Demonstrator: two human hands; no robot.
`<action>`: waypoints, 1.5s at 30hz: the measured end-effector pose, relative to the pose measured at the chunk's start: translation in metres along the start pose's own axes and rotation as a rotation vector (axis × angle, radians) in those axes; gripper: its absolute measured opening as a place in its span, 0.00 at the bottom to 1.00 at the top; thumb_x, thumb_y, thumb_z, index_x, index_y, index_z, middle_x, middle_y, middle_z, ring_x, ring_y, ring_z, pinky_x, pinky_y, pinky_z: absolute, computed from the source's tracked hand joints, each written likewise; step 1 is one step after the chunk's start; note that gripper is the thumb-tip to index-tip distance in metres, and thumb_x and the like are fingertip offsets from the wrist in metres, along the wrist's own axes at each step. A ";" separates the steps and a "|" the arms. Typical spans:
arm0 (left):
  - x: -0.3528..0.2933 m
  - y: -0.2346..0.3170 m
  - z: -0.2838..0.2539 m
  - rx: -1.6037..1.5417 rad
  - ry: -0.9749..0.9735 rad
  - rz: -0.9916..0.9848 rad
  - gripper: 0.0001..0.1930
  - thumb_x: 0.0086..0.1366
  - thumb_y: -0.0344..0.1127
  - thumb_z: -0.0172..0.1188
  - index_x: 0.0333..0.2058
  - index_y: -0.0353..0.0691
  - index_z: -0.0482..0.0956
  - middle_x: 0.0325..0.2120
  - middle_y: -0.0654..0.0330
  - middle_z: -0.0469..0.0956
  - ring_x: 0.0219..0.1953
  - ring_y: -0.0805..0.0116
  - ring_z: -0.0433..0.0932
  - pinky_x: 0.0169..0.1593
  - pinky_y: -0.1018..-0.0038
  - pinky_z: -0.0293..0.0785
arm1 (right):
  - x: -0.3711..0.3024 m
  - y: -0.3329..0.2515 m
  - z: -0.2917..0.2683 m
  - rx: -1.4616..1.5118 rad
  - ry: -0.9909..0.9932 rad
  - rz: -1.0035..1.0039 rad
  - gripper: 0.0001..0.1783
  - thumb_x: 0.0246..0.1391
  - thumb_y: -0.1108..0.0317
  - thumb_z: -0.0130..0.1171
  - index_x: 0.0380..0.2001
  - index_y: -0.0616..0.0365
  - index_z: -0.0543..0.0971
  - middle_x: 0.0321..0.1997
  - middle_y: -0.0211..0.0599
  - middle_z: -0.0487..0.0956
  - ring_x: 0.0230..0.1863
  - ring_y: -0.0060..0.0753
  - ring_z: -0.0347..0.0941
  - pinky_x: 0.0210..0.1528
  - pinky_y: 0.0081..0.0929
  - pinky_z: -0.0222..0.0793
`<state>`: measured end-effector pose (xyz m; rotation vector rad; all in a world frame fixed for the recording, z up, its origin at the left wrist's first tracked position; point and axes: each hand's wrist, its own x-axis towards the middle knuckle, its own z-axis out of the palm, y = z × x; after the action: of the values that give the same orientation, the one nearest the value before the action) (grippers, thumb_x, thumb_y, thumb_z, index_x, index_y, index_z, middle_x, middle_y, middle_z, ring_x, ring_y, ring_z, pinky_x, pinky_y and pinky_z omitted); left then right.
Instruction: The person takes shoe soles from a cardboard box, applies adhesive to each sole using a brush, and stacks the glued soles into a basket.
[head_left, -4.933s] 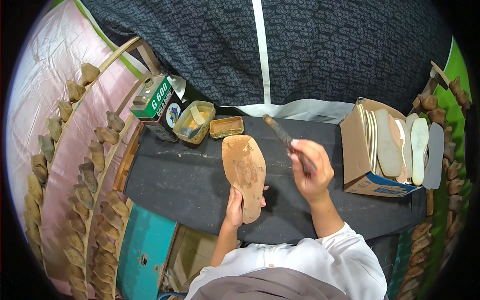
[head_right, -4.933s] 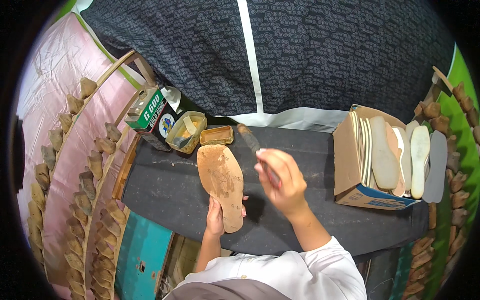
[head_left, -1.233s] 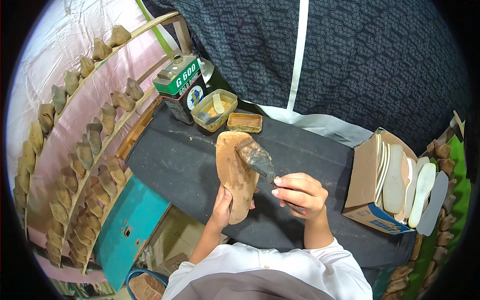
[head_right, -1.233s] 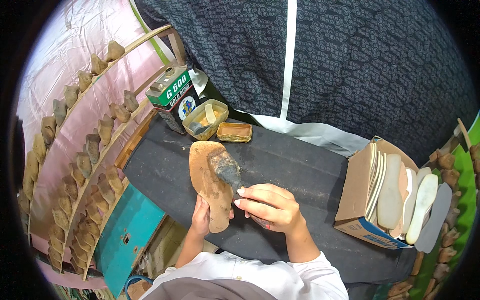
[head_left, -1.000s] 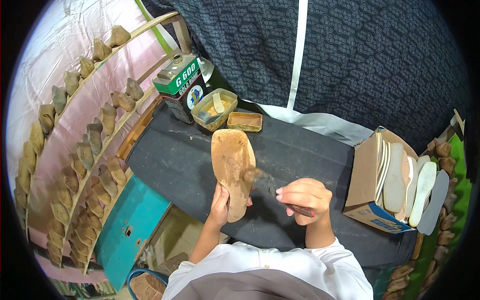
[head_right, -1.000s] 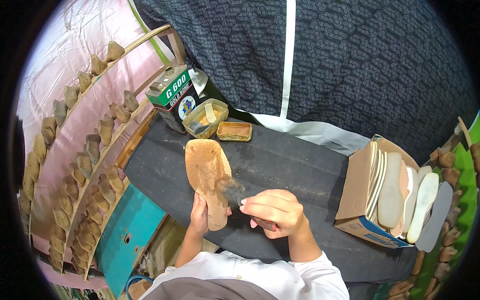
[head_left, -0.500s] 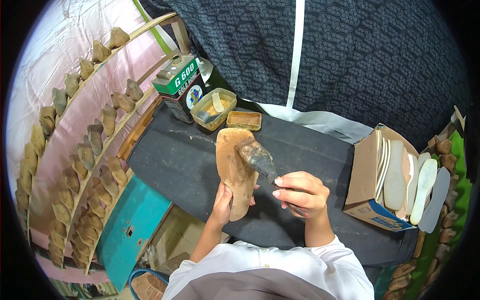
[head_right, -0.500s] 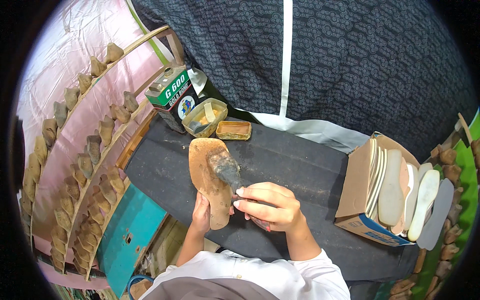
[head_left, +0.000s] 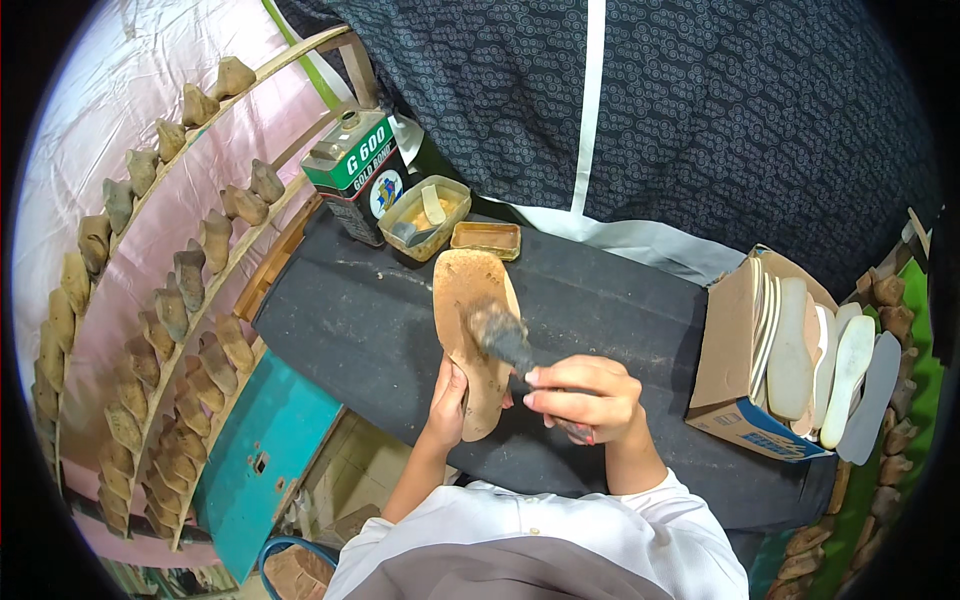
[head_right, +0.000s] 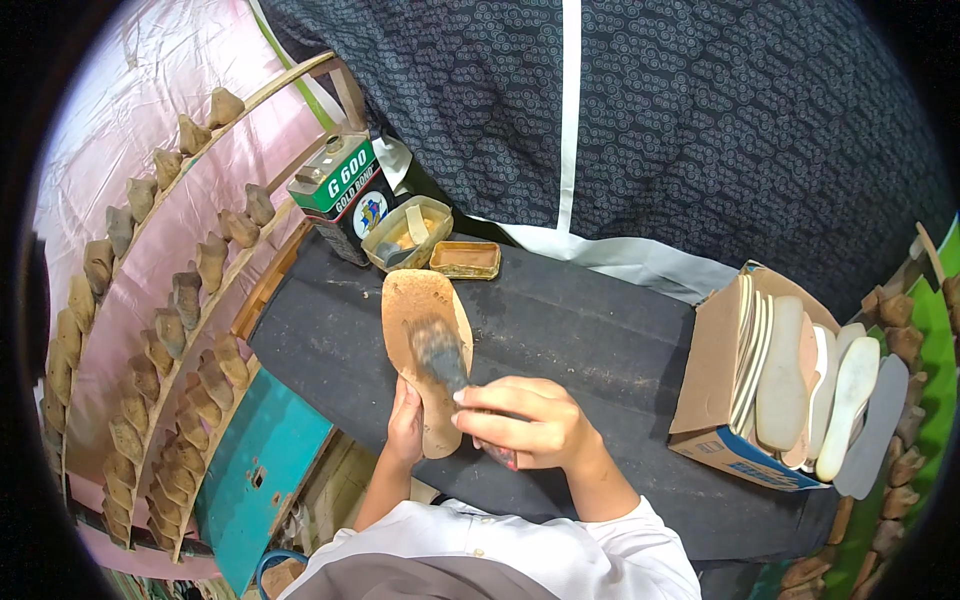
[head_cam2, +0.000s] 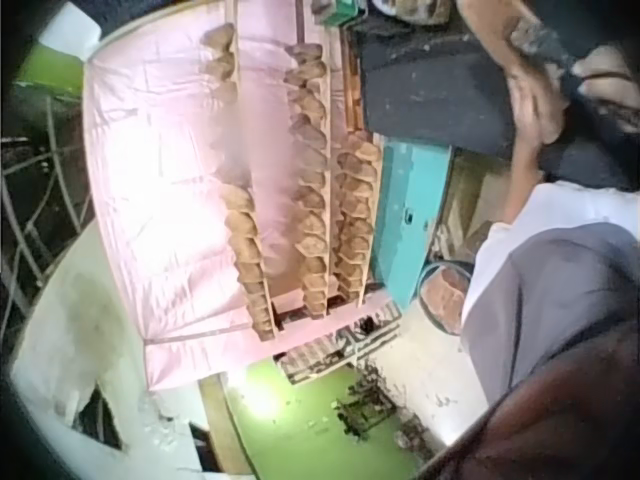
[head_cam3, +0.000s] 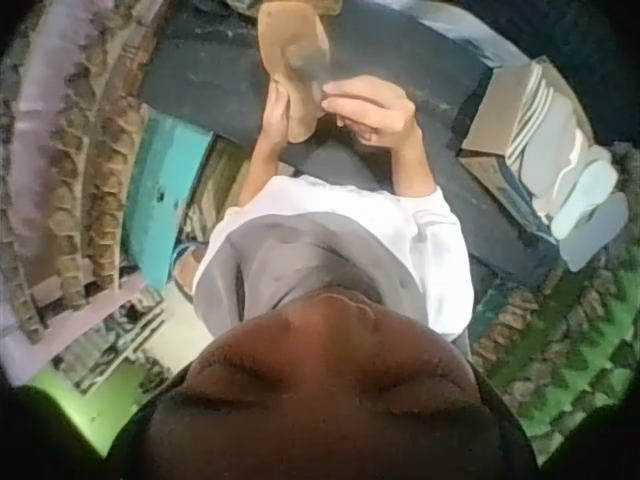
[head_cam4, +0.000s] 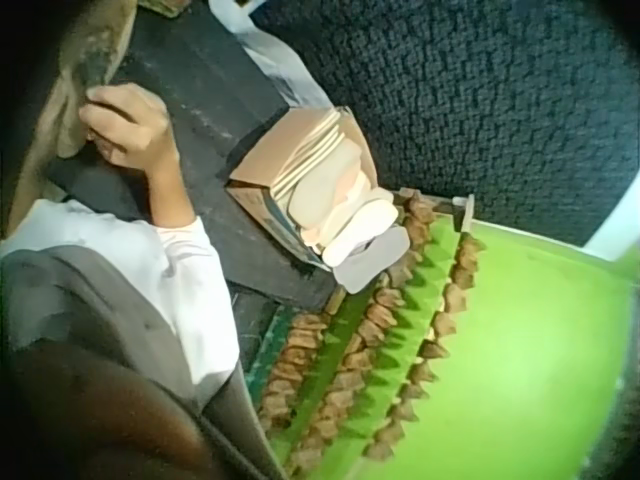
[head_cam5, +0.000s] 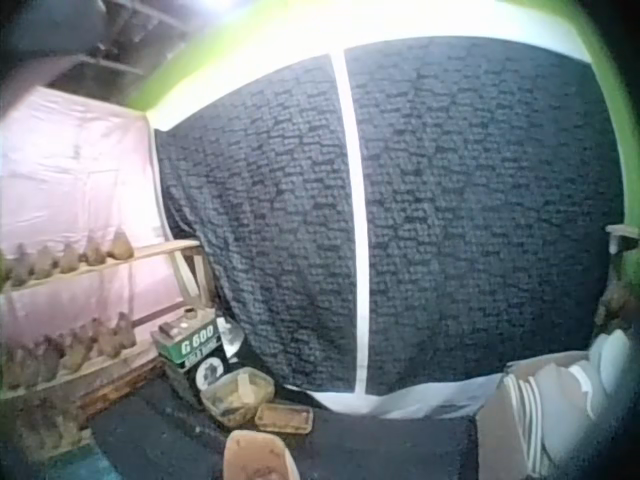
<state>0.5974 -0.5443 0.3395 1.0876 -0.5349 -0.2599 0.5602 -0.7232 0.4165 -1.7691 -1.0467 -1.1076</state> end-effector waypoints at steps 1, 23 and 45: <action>0.000 -0.003 -0.001 -0.022 0.035 -0.005 0.24 0.68 0.48 0.33 0.56 0.39 0.49 0.44 0.46 0.67 0.31 0.61 0.75 0.35 0.69 0.73 | 0.000 -0.002 0.000 0.054 -0.026 0.010 0.13 0.29 0.74 0.65 0.26 0.61 0.80 0.30 0.41 0.78 0.21 0.31 0.75 0.21 0.21 0.71; 0.002 -0.009 -0.002 -0.155 -0.058 -0.070 0.26 0.67 0.51 0.32 0.55 0.38 0.49 0.42 0.40 0.69 0.29 0.61 0.75 0.34 0.69 0.74 | 0.000 0.003 -0.013 -0.084 0.148 0.109 0.12 0.36 0.76 0.64 0.30 0.60 0.79 0.33 0.40 0.78 0.28 0.35 0.76 0.28 0.25 0.73; -0.002 -0.020 -0.005 -0.250 -0.079 -0.084 0.24 0.68 0.48 0.29 0.56 0.38 0.48 0.44 0.39 0.68 0.30 0.59 0.76 0.35 0.67 0.74 | -0.017 -0.002 -0.014 -0.176 0.264 0.443 0.07 0.49 0.75 0.56 0.33 0.64 0.73 0.33 0.43 0.73 0.28 0.28 0.75 0.28 0.19 0.77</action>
<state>0.5997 -0.5490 0.3197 0.8602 -0.5127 -0.4337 0.5492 -0.7393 0.4056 -1.8128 -0.3811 -1.1314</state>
